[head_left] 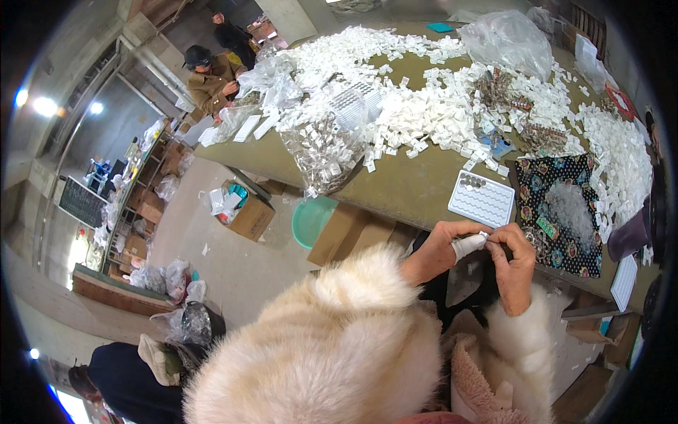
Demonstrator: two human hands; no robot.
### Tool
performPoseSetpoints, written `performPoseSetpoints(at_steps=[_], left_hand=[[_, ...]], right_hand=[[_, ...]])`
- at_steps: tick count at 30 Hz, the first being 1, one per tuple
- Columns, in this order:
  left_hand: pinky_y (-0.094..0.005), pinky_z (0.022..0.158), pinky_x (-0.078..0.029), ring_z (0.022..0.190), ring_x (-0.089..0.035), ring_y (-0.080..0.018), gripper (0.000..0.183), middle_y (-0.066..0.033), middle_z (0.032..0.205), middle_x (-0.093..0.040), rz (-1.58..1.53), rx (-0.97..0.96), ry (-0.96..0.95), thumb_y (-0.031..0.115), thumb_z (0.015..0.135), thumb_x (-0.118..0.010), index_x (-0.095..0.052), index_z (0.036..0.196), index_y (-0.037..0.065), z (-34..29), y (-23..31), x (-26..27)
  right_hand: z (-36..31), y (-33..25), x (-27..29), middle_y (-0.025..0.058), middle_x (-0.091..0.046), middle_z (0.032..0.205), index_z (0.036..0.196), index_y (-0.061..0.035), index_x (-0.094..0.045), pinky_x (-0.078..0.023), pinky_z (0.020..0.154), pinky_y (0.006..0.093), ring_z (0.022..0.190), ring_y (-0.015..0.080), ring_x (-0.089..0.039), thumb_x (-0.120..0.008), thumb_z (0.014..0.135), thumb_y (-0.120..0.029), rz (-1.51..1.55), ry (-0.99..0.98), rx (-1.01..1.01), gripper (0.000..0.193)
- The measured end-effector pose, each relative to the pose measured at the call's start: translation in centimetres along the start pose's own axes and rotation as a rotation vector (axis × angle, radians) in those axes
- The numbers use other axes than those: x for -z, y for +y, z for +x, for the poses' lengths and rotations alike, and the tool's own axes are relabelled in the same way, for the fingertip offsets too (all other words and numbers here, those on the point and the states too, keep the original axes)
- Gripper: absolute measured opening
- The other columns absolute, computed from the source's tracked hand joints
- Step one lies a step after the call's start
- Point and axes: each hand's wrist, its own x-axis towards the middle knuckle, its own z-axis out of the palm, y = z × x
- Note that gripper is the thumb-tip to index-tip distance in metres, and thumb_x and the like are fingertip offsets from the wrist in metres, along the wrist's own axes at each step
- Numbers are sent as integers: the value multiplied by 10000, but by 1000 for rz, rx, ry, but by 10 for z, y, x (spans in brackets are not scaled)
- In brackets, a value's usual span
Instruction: The person assembles small electronic components by inserting a battery into a white plastic housing, attaching a metal contact, and testing the unit with a light. The person repeats this process for multiple units, placing finished items on a tray.
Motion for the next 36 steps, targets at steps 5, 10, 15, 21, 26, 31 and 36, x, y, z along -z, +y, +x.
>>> performPoseSetpoints(at_steps=[5,10,15,21,26,31,36], left_hand=[[-238,773,-505,866,-584,-47,179,11,942,-715,28,-68,53,6,935,-679,-721,1106,-26,-1,-6,3],[-200,644,-447,751,-554,-40,171,38,915,-667,-82,71,98,90,960,-679,-738,1110,35,-4,-2,3],[-200,512,-348,631,-479,-29,215,19,833,-640,-448,283,79,133,987,-607,-706,1150,34,-13,-1,6],[-183,469,-306,563,-427,-24,211,-8,858,-670,-572,361,57,140,988,-653,-702,1143,5,-6,-6,10],[-188,514,-334,618,-471,-18,199,-2,859,-682,-170,194,192,127,974,-668,-736,1116,7,-2,-12,0],[-181,505,-327,590,-438,-11,269,-35,881,-678,-213,246,164,165,1000,-637,-687,1173,-35,-4,-10,4],[-171,488,-325,539,-355,-4,380,-79,981,-675,-761,333,-50,249,1024,-600,-605,1279,-33,1,-5,19]], right_hand=[[2,-4,-2,123,-602,820,844,29,-623,-475,638,389,726,315,-610,-665,741,115,-403,24,298,140],[7,-7,-7,150,-643,867,843,43,-635,-473,628,422,734,336,-618,-690,675,115,-445,58,507,191],[-1,9,-16,162,-673,911,919,18,-656,-505,641,413,739,338,-642,-715,676,109,-301,153,434,267],[-11,25,-11,93,-591,870,945,15,-607,-458,647,282,739,181,-570,-629,839,111,117,-26,-12,144],[-4,31,-16,69,-607,890,936,18,-612,-480,677,290,764,162,-591,-637,852,105,-213,-69,178,124],[-11,31,-28,31,-616,836,900,3,-647,-469,648,254,735,111,-572,-633,920,49,283,60,-125,51],[-10,32,-25,-9,-630,849,922,14,-666,-463,662,215,739,66,-555,-656,937,38,585,135,-345,30]])
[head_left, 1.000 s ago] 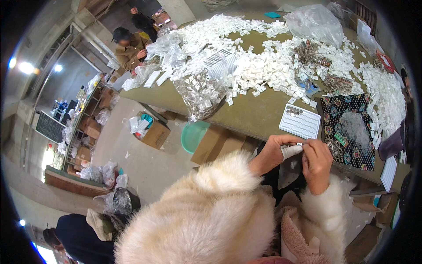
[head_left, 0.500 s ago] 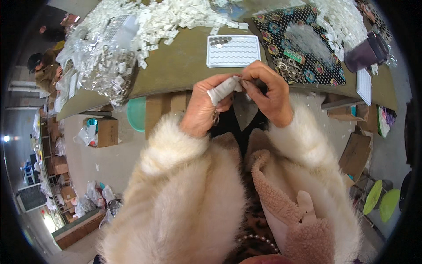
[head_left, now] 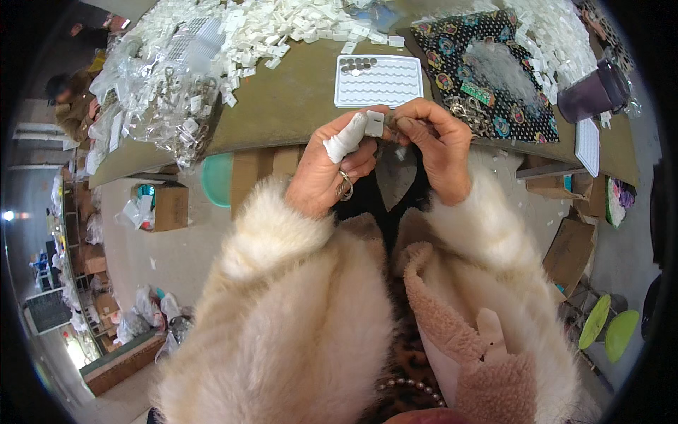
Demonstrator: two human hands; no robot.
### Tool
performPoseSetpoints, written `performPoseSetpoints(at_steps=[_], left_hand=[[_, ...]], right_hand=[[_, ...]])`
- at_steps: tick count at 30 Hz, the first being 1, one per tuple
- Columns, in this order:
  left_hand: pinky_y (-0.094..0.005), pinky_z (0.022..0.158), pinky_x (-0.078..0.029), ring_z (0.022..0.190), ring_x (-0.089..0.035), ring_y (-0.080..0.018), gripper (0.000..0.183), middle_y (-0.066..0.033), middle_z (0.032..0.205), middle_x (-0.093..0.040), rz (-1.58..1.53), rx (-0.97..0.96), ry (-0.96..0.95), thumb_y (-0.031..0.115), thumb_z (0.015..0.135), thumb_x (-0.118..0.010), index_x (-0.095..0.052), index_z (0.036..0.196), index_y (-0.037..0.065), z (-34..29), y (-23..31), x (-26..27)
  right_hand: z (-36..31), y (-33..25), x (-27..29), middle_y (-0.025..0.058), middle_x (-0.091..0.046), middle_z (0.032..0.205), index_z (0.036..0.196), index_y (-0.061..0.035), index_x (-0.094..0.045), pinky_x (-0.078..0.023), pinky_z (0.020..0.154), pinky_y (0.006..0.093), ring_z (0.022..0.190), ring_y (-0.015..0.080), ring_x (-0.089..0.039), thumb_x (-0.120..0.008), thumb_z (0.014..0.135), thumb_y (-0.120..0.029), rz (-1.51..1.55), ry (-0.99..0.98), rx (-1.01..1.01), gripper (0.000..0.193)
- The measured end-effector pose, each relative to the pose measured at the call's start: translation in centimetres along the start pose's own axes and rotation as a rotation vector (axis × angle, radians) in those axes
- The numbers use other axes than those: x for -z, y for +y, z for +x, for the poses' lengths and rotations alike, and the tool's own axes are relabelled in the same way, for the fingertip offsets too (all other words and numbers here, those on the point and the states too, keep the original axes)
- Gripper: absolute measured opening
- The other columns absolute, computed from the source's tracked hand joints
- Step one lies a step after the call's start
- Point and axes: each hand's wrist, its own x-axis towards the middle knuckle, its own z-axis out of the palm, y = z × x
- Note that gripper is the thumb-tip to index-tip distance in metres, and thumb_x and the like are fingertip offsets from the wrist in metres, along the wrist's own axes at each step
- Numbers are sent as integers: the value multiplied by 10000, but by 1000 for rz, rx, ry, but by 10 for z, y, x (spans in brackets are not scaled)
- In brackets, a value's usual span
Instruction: The person assembles small electronic components by inserting a battery into a white plastic housing, attaching a metal contact, and testing the unit with a light. The person repeats this process for multiple units, placing finished items on a tray.
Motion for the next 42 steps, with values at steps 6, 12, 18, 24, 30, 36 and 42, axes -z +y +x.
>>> performPoseSetpoints(at_steps=[6,12,18,24,30,36,42], left_hand=[[-177,490,-318,561,-397,-13,354,-57,906,-673,149,-8,33,268,1012,-622,-641,1220,-17,-3,-1,2],[-202,497,-354,586,-486,-37,219,-27,865,-703,275,49,76,235,971,-687,-732,1049,36,-6,-2,-3],[-178,463,-354,537,-476,-27,201,-38,881,-716,199,-277,63,153,955,-692,-721,1122,45,-23,64,-2],[-222,677,-507,803,-649,-87,282,-49,982,-748,1071,-1272,608,5,921,-676,-733,1188,74,-43,190,30],[-352,748,-544,819,-701,-230,319,-146,1020,-746,1996,-806,908,198,915,-736,-709,1183,28,-41,238,99],[-351,765,-557,838,-719,-219,291,-159,995,-760,1987,-784,942,147,890,-745,-734,1169,63,-25,226,88],[-312,759,-544,849,-700,-170,217,-104,992,-767,1751,-814,403,174,942,-719,-748,1115,47,32,169,65]], right_hand=[[0,-12,6,20,-607,830,938,8,-649,-455,652,238,720,94,-554,-697,883,50,-255,0,135,85],[-2,-25,-6,101,-566,821,893,31,-612,-469,682,299,731,205,-567,-649,795,146,-496,-95,341,156],[2,-28,17,136,-596,857,909,39,-621,-478,689,311,760,252,-585,-649,834,119,-652,-80,519,114],[16,-38,70,128,-596,897,898,38,-605,-476,758,301,821,244,-591,-639,853,103,-810,120,526,86],[30,-35,113,120,-606,949,936,13,-600,-468,819,343,883,290,-598,-638,883,52,-1053,323,549,77],[43,-20,160,150,-640,1121,1113,-14,-648,-442,919,429,1092,346,-588,-681,888,-65,-1501,363,631,233],[46,8,161,99,-657,1065,1097,-51,-685,-442,851,413,998,309,-599,-689,889,-86,-1495,252,483,211]])
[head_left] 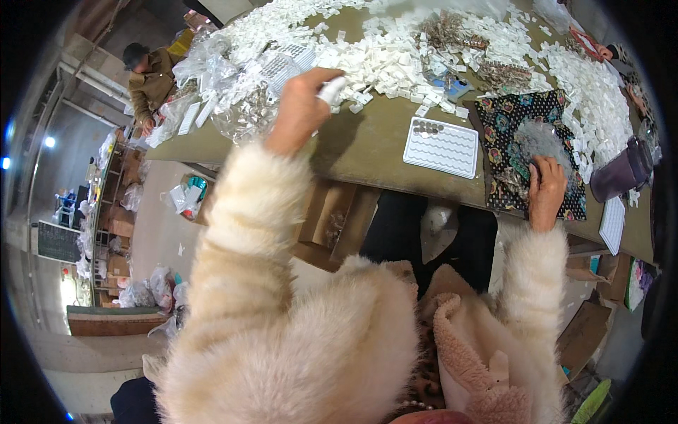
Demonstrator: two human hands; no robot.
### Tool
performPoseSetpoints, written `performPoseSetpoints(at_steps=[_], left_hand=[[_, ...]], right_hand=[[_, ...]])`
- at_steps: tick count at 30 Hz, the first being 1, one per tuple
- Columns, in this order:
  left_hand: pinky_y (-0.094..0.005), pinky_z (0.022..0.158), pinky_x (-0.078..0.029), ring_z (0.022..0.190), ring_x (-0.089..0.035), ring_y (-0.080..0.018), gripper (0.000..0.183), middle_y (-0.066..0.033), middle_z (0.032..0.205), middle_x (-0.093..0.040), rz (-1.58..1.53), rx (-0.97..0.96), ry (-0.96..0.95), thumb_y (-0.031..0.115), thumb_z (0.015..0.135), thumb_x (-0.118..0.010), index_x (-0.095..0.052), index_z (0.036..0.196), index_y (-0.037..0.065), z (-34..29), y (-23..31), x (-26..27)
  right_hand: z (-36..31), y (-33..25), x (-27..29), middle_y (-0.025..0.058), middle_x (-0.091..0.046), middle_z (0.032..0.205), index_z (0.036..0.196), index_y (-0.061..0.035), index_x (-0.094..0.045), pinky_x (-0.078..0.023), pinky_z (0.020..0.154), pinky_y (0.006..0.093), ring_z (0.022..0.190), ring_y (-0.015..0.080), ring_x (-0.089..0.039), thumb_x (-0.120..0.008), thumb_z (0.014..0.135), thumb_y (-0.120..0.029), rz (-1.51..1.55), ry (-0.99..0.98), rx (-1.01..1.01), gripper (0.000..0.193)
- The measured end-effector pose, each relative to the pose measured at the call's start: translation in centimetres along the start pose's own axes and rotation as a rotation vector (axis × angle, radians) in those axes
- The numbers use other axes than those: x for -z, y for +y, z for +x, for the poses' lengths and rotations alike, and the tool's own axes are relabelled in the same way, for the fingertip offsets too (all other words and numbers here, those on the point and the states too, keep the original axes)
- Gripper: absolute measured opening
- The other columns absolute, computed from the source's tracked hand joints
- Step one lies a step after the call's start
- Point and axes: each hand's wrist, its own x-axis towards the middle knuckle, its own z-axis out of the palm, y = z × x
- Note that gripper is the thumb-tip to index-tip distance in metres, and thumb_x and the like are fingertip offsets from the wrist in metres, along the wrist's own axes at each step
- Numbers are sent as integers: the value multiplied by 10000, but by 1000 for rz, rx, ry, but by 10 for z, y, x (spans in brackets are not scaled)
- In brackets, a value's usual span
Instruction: The person assembles small electronic components by inserting a battery into a white plastic housing, attaching a metal contact, and testing the unit with a light. The person repeats this process for multiple units, placing finished items on a tray.
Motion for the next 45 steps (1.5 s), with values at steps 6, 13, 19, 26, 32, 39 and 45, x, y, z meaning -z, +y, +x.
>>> performPoseSetpoints(at_steps=[6,13,19,26,32,39,45], left_hand=[[-430,849,-551,963,-694,-354,265,-138,1067,-727,399,111,-283,96,843,-719,-756,1105,109,13,-28,-79],[-453,871,-530,1007,-669,-339,255,-157,1083,-701,398,197,-363,170,837,-736,-739,1082,98,5,-56,-98],[-416,891,-519,1018,-662,-367,336,-190,1085,-698,384,85,-247,-17,768,-672,-728,1090,56,0,-61,-87],[-344,748,-557,853,-678,-233,186,-131,983,-707,-649,174,-20,-18,926,-624,-711,1085,22,-12,5,-75],[-306,634,-594,699,-682,-183,246,-137,879,-722,-1506,600,-259,179,996,-635,-685,1144,-11,-58,82,-95],[-266,755,-494,910,-598,-94,165,-11,1017,-670,-1397,452,-185,153,1010,-612,-698,1067,25,-85,130,-129],[-227,694,-490,774,-591,-62,115,-1,909,-687,-942,414,17,51,942,-699,-705,1031,-21,-104,132,-141]], right_hand=[[2,-15,12,92,-653,1029,1079,-40,-687,-423,849,402,964,299,-591,-707,874,-114,179,-12,123,219],[4,-20,16,106,-659,1056,1085,-20,-695,-438,842,403,964,312,-592,-703,875,-141,280,-30,183,242],[3,-38,14,130,-650,1144,1166,-13,-676,-427,897,410,1040,327,-587,-749,783,-96,372,-40,212,398],[4,-46,12,85,-607,1002,1058,-48,-694,-427,825,397,978,301,-563,-759,787,-87,313,-148,146,281],[9,-75,21,74,-615,988,1041,6,-664,-449,867,323,999,204,-562,-711,799,33,937,-133,-84,248],[-2,-134,34,28,-598,963,1044,2,-621,-455,649,226,796,90,-577,-649,882,86,1054,-325,-115,184],[-11,-148,25,73,-585,911,1018,12,-614,-448,630,268,772,137,-581,-659,853,97,1120,-210,-133,191]])
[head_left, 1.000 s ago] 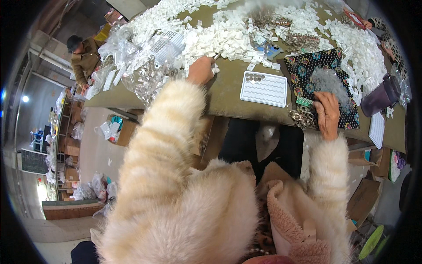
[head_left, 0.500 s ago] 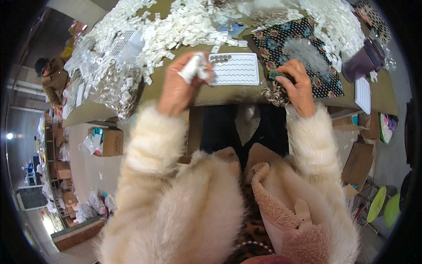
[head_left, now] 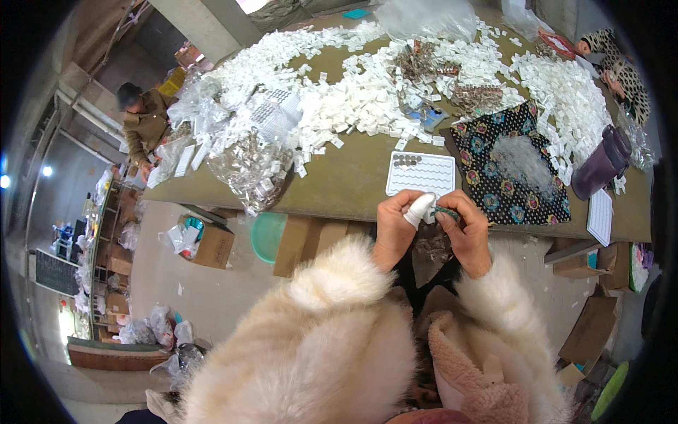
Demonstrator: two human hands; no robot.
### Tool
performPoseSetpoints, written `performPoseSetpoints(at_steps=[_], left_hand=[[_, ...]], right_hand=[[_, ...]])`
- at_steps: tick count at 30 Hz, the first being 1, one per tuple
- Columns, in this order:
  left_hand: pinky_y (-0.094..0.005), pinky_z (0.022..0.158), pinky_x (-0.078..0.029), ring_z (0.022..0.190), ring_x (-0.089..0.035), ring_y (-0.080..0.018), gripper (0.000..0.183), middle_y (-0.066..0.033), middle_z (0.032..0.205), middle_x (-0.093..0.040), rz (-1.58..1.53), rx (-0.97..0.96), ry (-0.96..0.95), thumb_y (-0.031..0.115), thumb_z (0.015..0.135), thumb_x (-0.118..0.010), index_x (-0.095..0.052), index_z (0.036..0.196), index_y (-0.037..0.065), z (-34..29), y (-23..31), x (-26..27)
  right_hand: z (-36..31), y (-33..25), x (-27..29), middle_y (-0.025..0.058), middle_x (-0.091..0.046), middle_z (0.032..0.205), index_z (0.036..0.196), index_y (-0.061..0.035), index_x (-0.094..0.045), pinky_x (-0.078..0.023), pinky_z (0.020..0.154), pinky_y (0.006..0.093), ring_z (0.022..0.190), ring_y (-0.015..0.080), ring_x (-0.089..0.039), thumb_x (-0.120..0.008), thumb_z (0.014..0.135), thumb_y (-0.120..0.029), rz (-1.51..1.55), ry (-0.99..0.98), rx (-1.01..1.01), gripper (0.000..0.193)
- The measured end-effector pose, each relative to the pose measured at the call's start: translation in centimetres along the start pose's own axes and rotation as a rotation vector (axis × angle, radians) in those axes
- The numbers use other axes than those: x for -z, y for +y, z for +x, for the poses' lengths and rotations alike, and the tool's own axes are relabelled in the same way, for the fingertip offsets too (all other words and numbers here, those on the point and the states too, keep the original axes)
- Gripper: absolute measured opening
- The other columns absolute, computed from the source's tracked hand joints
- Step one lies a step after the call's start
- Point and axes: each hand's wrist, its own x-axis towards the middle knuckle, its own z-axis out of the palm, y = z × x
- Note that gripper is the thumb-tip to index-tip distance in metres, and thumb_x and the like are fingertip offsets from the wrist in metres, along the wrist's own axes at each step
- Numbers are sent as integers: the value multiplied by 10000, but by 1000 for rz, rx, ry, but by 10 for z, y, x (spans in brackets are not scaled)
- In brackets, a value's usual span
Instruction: The person assembles small electronic components by inserting a battery into a white plastic housing, attaching a metal contact, and testing the unit with a light. The person repeats this process for multiple units, placing finished items on a tray.
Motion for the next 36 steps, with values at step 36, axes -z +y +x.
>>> performPoseSetpoints(at_steps=[36], left_hand=[[-216,463,-383,532,-522,-62,108,-27,698,-653,-46,355,-106,62,922,-725,-720,952,-41,-8,3,19]], right_hand=[[-21,11,-22,120,-556,969,1051,-53,-527,-524,654,436,828,340,-624,-604,870,-59,-591,-45,172,196]])
